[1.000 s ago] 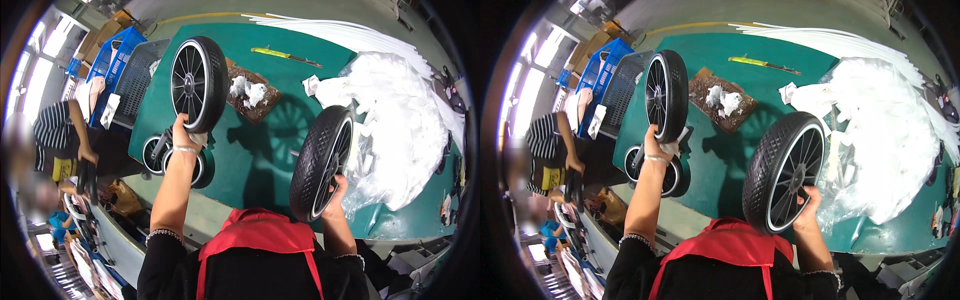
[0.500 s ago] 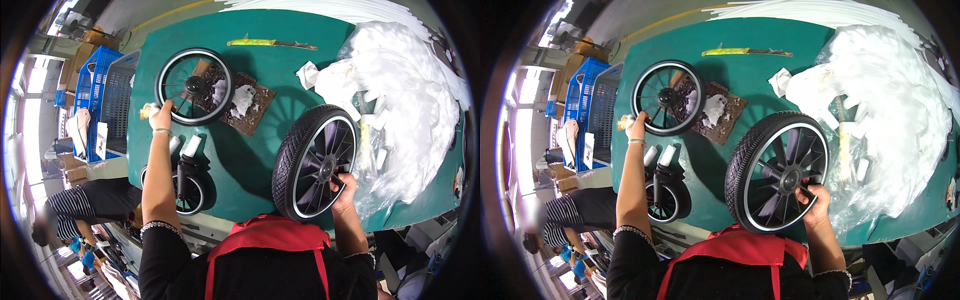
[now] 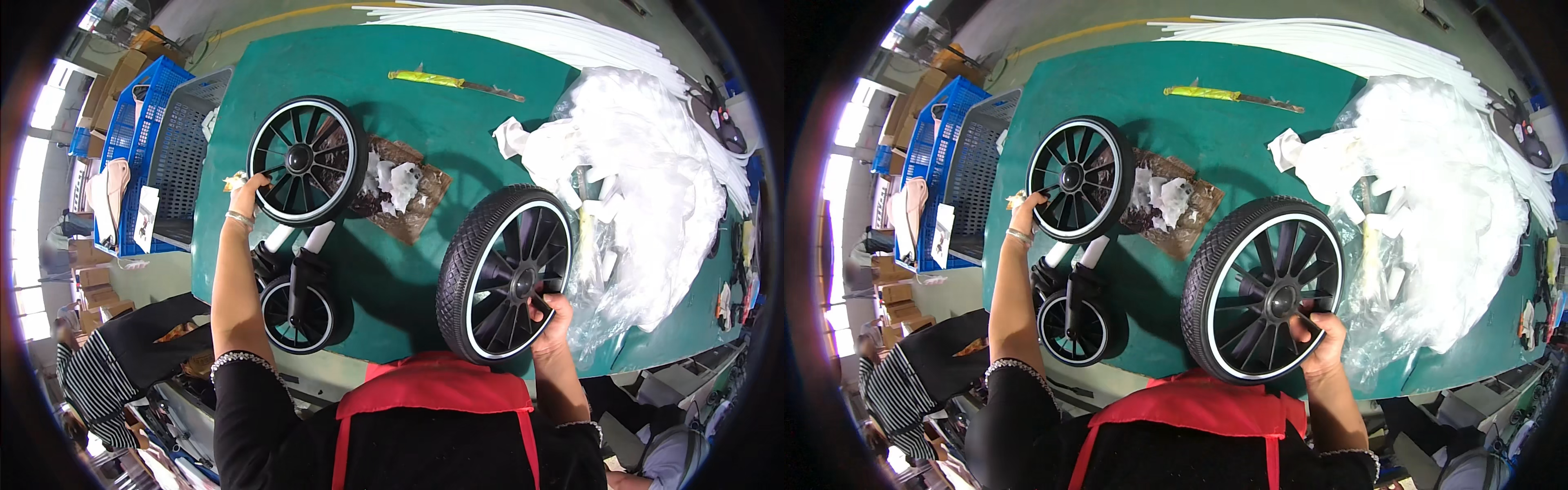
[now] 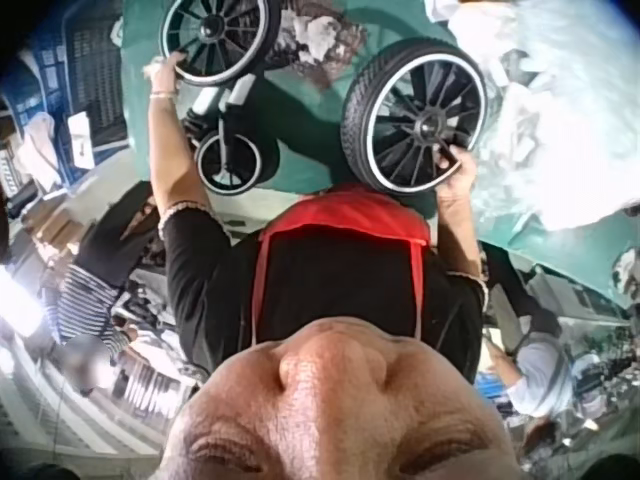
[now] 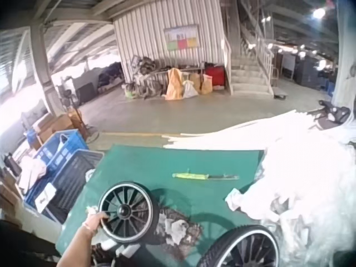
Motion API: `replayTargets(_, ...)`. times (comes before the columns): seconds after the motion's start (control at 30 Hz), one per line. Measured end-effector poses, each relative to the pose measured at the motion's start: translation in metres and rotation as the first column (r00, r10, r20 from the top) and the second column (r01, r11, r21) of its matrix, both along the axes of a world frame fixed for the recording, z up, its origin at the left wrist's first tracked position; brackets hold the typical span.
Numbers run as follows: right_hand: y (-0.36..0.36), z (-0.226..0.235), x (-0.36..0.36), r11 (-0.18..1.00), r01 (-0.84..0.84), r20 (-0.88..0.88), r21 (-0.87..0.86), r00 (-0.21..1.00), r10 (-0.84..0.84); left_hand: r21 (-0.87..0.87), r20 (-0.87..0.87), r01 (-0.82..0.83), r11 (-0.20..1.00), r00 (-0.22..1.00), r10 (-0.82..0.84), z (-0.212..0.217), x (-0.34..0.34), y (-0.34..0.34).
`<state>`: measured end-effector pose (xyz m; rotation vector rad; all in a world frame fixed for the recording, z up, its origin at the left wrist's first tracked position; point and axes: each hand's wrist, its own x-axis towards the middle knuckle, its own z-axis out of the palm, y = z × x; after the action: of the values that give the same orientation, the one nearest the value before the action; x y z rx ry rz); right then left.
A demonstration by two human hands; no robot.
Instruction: The person assembles small black wheels by inserting white foam spacers into the wheel hubs and attaching them to black plastic axles. The person repeatedly picks up wheels, inserts spacers, and secures them onto axles on a green workbench.
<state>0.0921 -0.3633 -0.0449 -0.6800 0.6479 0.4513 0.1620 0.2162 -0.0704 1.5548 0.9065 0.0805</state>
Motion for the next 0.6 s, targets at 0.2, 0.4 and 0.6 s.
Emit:
replayTargets(0.2, 0.007, 0.022, -0.015, 0.999, 0.033, -0.006, -0.022, 0.999, -0.033, -0.093, 0.038, -0.025, 0.995, 0.999, 0.029, 0.023, -0.022, -0.006)
replayTargets(0.4, -0.003, 0.031, -0.038, 0.999, -0.007, 0.105, 0.037, 0.994, 0.003, -0.352, 0.174, -0.085, 0.932, 0.973, 0.154, 0.034, -0.032, -0.042)
replayTargets(0.6, -0.02, 0.027, -0.054, 0.999, -0.001, 0.139, 0.04, 0.99, -0.005, -0.556, 0.18, -0.065, 0.829, 0.964, 0.197, 0.04, -0.049, -0.077)
